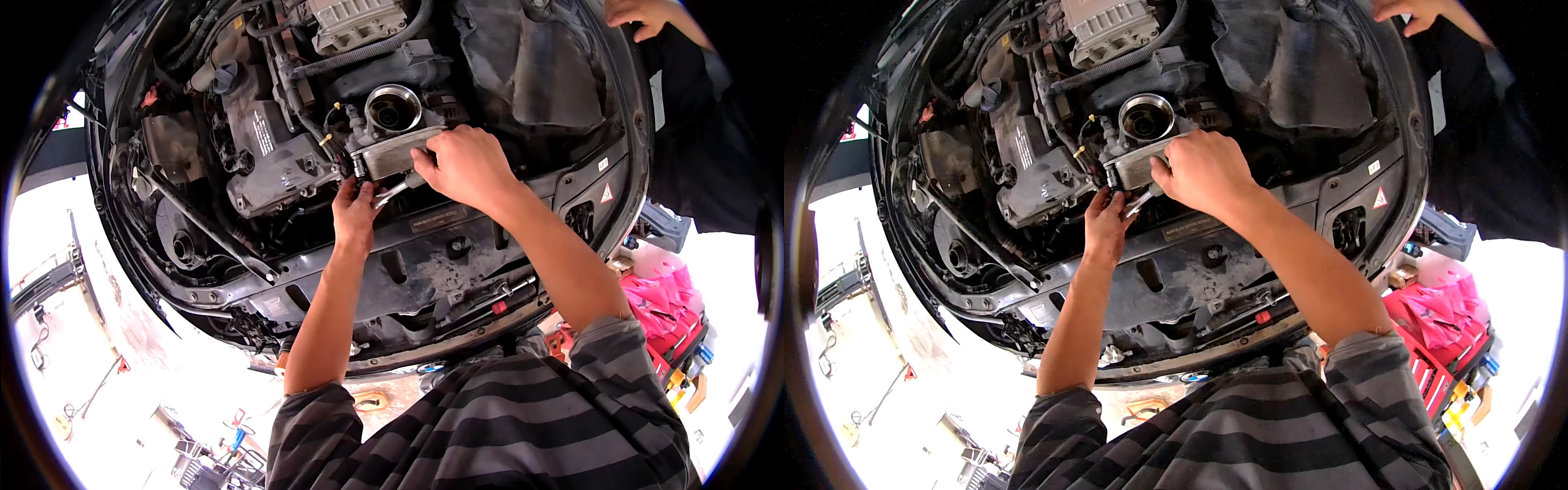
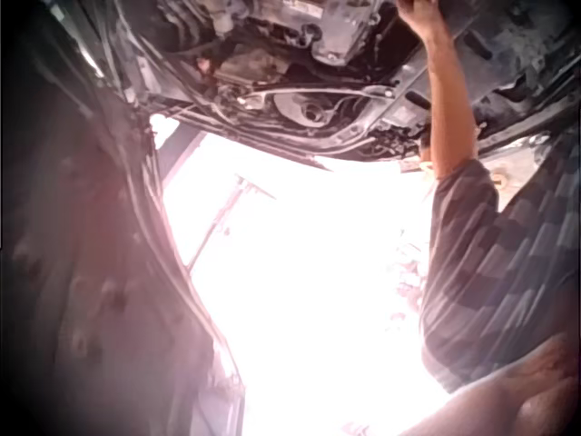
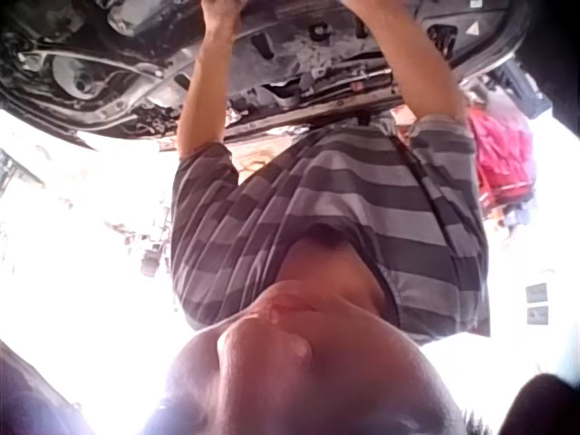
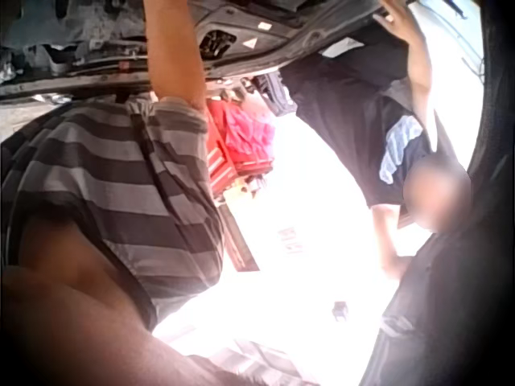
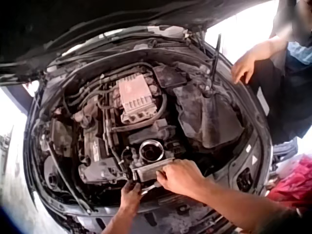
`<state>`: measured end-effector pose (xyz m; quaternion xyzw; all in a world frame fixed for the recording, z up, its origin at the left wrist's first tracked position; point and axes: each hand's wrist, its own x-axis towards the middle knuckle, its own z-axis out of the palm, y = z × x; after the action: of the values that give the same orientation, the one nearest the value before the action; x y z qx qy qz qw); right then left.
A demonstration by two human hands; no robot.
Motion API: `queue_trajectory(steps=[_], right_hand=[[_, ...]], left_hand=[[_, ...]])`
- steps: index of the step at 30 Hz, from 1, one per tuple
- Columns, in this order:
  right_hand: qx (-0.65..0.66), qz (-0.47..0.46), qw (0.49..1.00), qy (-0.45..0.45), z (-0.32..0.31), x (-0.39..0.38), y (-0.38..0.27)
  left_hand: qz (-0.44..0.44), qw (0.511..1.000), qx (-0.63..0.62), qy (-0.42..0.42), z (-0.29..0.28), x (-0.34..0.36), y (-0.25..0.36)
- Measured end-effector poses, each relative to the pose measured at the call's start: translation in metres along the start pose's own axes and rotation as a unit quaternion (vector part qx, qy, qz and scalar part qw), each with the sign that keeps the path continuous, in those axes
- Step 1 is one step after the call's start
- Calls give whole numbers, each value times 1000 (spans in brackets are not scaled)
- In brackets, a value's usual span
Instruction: The person works on a car engine with the hood open, using a wrench to tighten bolts on a metal component near the intake. The person holds the component with one hand while turning the wrench with the other, then places the tool on the ground.
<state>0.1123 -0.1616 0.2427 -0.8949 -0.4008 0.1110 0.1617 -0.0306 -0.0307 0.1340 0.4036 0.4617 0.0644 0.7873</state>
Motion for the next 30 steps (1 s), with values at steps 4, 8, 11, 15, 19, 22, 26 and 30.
queue_trajectory(steps=[4, 8, 11, 15, 19, 22, 26, 30], right_hand=[[48, 5, 998, 38, -11, 3, -34], [31, -39, 998, 39, -7, -2, -70], [54, 24, 994, 89, 5, -20, -42], [199, 168, 962, 78, 57, -42, 35], [321, 277, 902, 85, 96, -38, 60], [326, 302, 887, 127, 93, -33, 61], [318, 327, 879, 139, 87, -35, 41], [310, 307, 887, 152, 63, -43, 18]], left_hand=[[-14, 996, -92, -9, -4, 7, -11], [50, 998, -49, -9, -20, 21, -25], [140, 990, 22, 15, -9, 19, -19], [244, 921, 293, 80, -10, 23, -22], [154, 975, 155, 39, -13, 16, -20], [53, 997, 23, -45, -20, 15, -17], [-25, 991, 84, -102, -31, 15, 1], [44, 993, 84, -70, -36, 19, -14]])
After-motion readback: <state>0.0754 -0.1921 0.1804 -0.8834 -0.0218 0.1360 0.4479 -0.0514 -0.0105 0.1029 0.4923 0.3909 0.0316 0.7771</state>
